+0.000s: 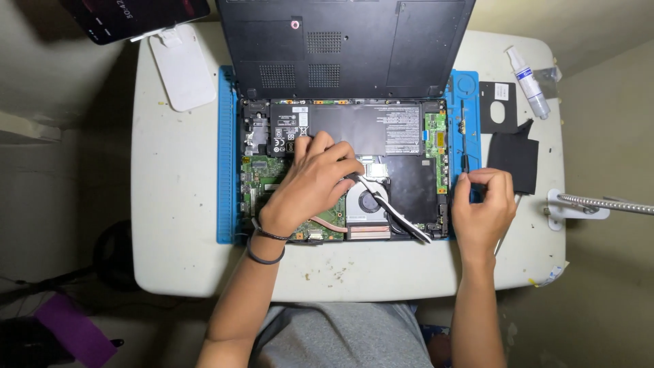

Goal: Repairing internal laptop components including the battery and ribbon cables, followed by reassembling the case.

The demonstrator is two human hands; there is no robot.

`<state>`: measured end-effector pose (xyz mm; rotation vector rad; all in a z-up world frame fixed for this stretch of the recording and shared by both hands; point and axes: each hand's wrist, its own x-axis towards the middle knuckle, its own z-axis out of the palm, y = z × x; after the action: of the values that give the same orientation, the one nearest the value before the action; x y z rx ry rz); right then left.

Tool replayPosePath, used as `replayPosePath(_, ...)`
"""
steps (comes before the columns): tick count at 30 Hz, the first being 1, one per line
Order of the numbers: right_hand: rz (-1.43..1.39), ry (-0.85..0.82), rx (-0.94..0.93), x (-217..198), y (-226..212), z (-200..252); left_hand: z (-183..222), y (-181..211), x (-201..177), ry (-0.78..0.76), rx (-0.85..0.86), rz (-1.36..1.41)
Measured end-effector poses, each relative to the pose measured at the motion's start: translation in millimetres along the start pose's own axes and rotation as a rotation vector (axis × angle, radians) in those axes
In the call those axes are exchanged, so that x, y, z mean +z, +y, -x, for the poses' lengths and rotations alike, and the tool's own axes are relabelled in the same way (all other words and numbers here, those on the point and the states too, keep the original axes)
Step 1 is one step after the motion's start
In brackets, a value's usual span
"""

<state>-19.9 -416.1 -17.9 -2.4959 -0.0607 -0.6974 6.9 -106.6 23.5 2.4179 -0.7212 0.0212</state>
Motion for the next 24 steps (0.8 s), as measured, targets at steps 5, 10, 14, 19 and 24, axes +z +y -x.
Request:
replayPosePath(5, -0.083, -0.211, -0.128, -14, -51, -7, -7, 7, -7, 0.006, 0.064, 0.046)
replayPosePath(10, -0.171, -0.405, -0.283, -10, -74, -4, -19, 16, -15, 0.065, 0.140, 0.093)
replayPosePath(14, -0.265, -0.214, -0.104, -10, -58, -11, -21, 10, -26, 0.196, 0.103, 0.173)
replayPosePath(19, -0.012, -0.053, 0.053, -8, -16, -22, 1, -37, -35, 0.413, -0.098, 0.176)
replayPosePath(24, 0.260, -0.236, 0.133, 0, -14, -35, 29, -90, -36, 0.773, -0.475, 0.219)
